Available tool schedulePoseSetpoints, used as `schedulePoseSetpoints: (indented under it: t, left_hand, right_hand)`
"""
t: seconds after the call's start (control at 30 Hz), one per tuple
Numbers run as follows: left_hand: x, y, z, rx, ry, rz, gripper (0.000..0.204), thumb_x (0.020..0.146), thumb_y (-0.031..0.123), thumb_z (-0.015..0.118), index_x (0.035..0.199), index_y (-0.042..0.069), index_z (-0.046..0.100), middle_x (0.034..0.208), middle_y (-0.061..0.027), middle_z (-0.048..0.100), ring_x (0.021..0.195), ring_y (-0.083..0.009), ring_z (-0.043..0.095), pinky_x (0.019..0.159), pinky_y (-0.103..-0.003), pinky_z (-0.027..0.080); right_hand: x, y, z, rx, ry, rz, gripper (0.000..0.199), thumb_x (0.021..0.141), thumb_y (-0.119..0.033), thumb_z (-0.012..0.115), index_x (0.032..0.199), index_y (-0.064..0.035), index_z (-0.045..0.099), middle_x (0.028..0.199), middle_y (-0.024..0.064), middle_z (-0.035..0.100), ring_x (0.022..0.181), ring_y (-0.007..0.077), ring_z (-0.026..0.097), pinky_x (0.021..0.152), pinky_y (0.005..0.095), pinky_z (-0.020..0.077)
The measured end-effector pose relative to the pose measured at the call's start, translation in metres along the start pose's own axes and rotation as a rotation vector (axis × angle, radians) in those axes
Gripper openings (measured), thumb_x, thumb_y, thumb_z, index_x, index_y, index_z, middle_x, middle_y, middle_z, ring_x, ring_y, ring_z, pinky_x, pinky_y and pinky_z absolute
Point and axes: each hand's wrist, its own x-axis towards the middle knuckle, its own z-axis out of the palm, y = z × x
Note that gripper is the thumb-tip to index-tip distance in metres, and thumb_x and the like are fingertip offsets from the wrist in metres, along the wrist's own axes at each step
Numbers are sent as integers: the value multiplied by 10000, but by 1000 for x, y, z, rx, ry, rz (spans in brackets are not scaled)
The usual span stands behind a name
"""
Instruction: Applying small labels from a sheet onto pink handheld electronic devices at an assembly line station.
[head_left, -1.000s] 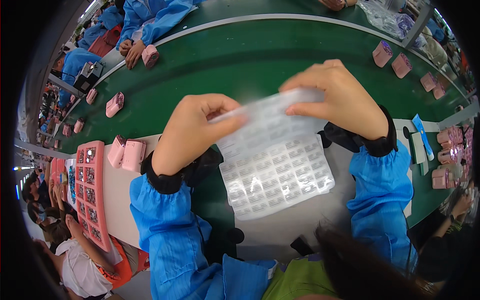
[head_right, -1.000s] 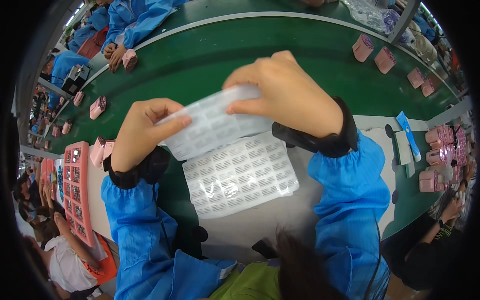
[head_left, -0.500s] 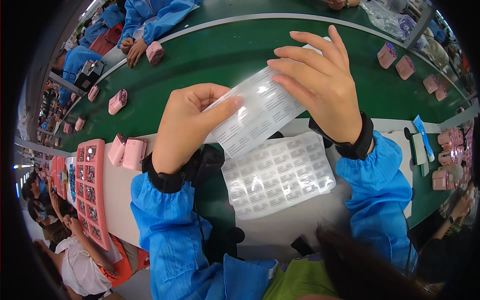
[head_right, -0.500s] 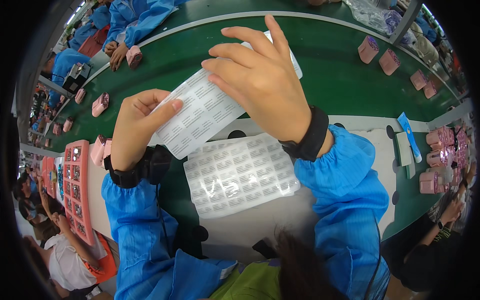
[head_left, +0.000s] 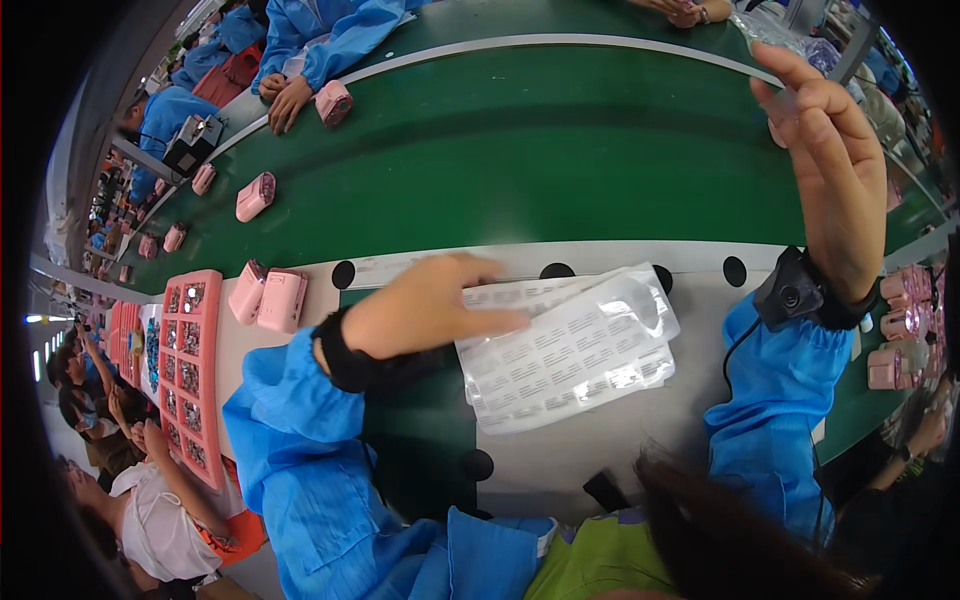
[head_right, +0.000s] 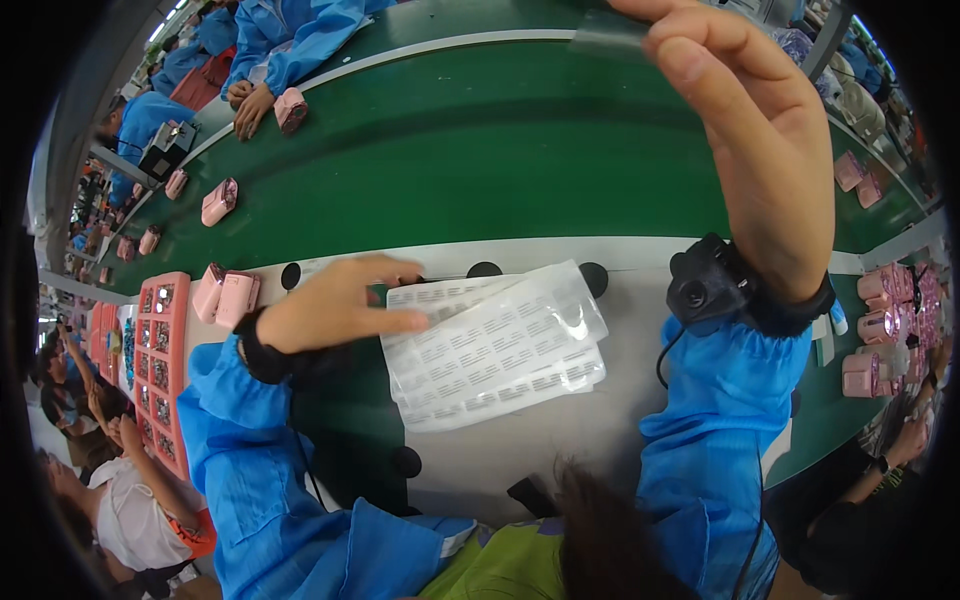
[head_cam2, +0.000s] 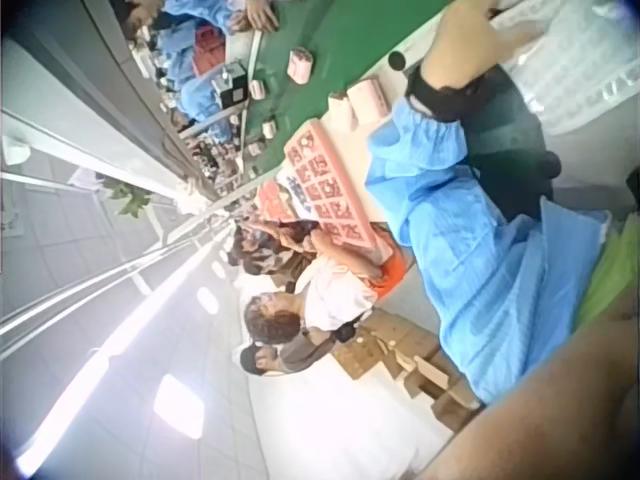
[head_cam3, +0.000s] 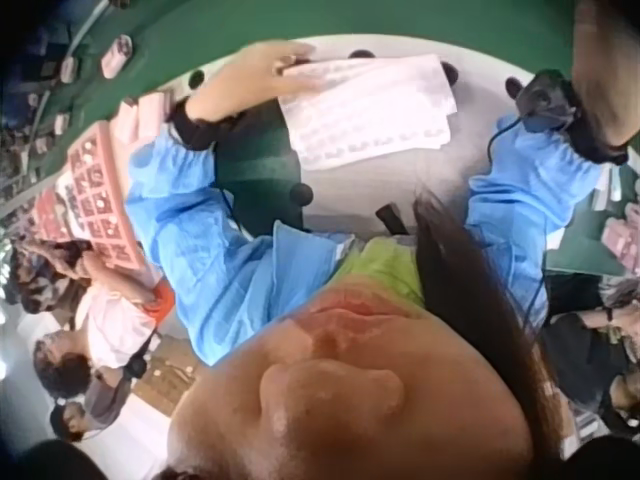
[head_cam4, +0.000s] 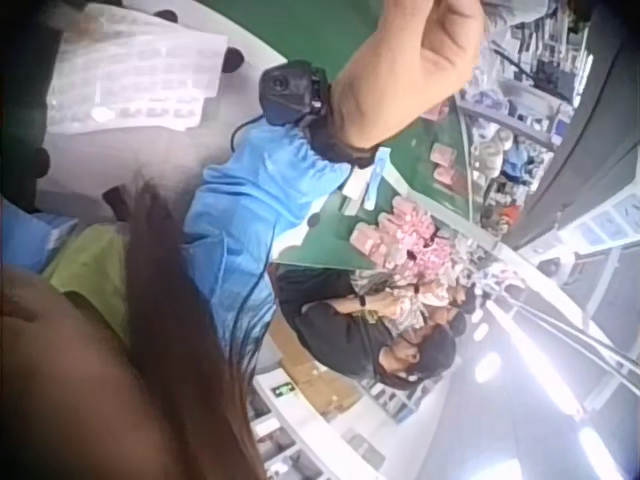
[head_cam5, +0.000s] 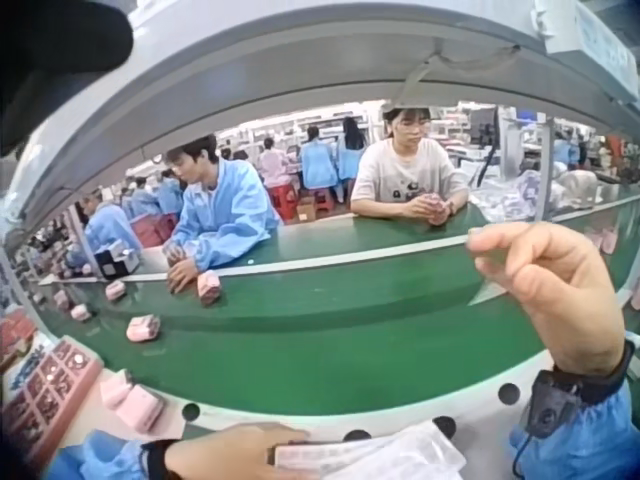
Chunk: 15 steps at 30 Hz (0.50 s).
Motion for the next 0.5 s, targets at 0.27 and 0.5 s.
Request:
schedulePoseSetpoints:
  t: [0.27,0.5]
  left_hand:
    - [101,-130,-114,549,571,-525,554,698,437,628,1122,98,516,1116,-130,497,1052,-288,455,849,-382,393]
    - [165,-280,-159,967,919,-623,711,599,386,733,1202,273,375,1293,-116,308,1146,-365,334,852,-472,385]
  right_hand:
    - [5,7,14,-39,22,-9,102,852,-123,463,905,-54,517,1178,148,470,1099,182,431,956,321,303]
    - [1,-1,16,-63,99,29,109,859,-123,452,915,-51,511,1161,141,482,1061,164,450,930,300,321]
